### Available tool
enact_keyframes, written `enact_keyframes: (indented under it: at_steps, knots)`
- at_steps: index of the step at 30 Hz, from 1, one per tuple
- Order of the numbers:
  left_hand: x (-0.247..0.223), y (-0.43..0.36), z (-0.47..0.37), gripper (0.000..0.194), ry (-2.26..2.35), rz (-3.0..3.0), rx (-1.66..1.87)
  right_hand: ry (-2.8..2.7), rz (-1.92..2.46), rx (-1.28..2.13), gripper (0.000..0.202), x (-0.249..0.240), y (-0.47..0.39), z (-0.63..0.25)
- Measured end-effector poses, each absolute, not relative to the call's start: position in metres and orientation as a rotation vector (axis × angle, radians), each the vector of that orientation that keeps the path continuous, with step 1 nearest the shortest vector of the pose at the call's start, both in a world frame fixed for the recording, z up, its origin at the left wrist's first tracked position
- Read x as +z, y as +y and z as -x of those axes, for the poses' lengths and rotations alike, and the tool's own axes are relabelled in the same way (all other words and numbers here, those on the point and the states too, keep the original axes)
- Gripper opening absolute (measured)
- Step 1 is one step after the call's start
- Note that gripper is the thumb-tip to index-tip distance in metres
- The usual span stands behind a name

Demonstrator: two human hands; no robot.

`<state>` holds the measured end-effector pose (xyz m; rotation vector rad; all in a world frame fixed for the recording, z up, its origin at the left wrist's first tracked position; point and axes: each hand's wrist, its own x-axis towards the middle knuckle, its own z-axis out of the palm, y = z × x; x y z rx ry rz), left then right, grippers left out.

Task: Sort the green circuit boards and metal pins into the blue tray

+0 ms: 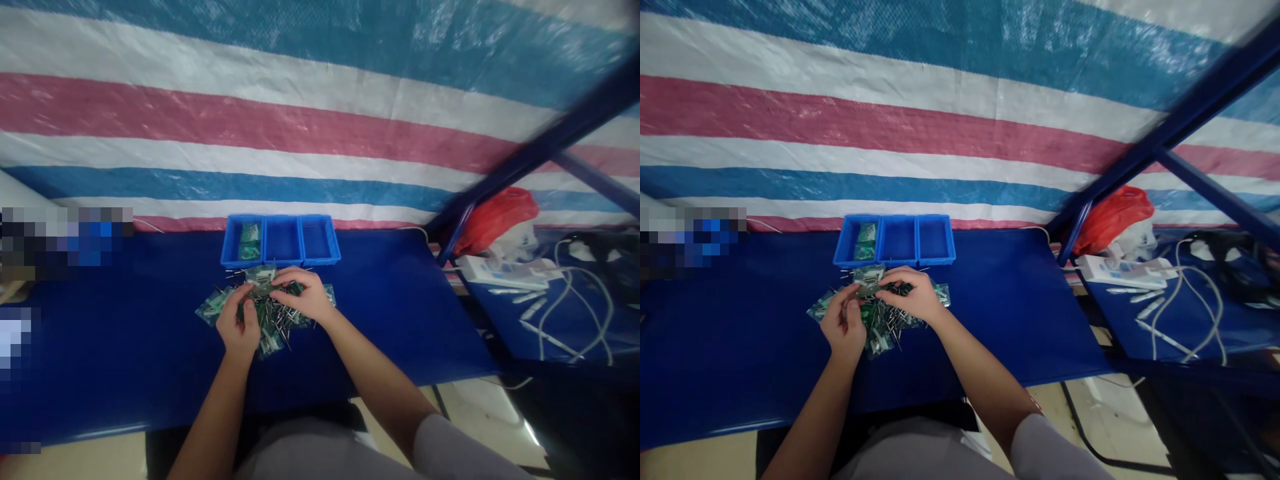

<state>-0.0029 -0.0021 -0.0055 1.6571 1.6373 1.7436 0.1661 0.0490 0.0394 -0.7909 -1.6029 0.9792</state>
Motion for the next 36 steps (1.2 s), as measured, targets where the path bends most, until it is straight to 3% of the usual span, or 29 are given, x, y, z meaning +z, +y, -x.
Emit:
enact_keyframes:
  at_steps: [14, 25, 29, 36]
  knots:
    - [0.003, 0.001, -0.004, 0.021, 1.747, -1.718, 1.752, -1.555, 0.821, 1.039, 0.01, 0.035, 0.049, -0.164]
    - [0.018, 0.001, -0.009, 0.02, 1.781, -1.966, 1.718, -1.514, 0.881, 1.063, 0.022, 0.035, 0.049, -0.164]
    - [0.031, 0.004, -0.006, 0.019, 1.888, -1.867, 1.717, -1.485, 0.884, 1.068, 0.027, 0.033, 0.05, -0.165]
    - [0.057, 0.037, 0.022, 0.027, 2.059, -1.584, 1.787, -1.481, 0.9, 1.077, 0.018, 0.033, 0.052, -0.166]
